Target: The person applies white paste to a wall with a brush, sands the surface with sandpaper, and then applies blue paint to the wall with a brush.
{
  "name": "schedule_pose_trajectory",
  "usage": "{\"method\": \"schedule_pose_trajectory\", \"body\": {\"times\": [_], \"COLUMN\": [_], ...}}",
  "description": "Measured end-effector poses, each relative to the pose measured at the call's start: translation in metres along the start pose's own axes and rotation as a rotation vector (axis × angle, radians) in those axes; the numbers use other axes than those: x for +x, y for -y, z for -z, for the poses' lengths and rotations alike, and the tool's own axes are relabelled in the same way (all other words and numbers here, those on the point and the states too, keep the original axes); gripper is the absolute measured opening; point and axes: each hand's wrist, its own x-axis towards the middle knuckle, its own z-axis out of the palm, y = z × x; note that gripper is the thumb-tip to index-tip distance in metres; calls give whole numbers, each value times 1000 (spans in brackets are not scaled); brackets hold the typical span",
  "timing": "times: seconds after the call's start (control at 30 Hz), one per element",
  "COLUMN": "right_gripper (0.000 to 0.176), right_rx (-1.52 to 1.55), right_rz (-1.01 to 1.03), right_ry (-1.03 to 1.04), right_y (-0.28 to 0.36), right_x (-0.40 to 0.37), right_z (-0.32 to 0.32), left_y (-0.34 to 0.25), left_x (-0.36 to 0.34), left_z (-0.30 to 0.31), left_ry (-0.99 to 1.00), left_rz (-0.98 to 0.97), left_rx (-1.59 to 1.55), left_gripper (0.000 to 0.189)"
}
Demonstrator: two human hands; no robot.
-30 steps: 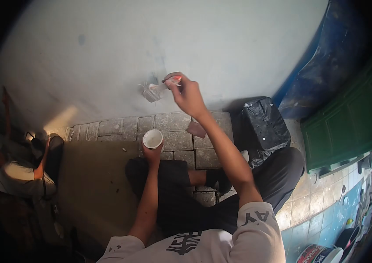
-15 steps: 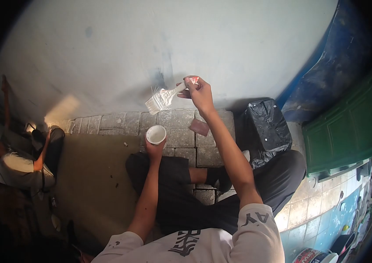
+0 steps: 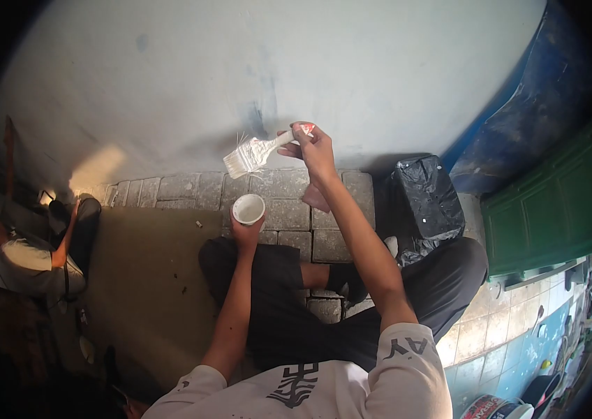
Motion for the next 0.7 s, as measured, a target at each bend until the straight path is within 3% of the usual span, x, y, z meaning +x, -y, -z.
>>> {"method": "schedule_pose_trajectory", "body": {"times": [0.17, 0.3, 0.47, 0.53, 0.6, 0.7], "right_gripper": [32, 31, 31, 27, 25, 22], "right_rx": [-35, 20, 210, 471, 488, 553], "right_rz": [2, -149, -381, -464, -458, -470], "right_ry": [16, 8, -50, -126, -182, -255], "right_y": [11, -11, -100, -148, -164, -178], "right_x": [1, 2, -11, -14, -21, -22], "right_z": [-1, 4, 17, 28, 20, 12], "left_y": [6, 4, 4, 4, 14, 35], "left_x": [2, 3, 14, 21, 32, 45], "left_z": [1, -2, -8, -12, -21, -30], "left_ry": [-10, 18, 66, 60, 66, 23], "left_rz": [-18, -6, -118, -146, 33, 69], "left_rx": [-8, -16, 102, 135, -43, -75], "left_gripper": [65, 68, 70, 70, 69, 69]}}
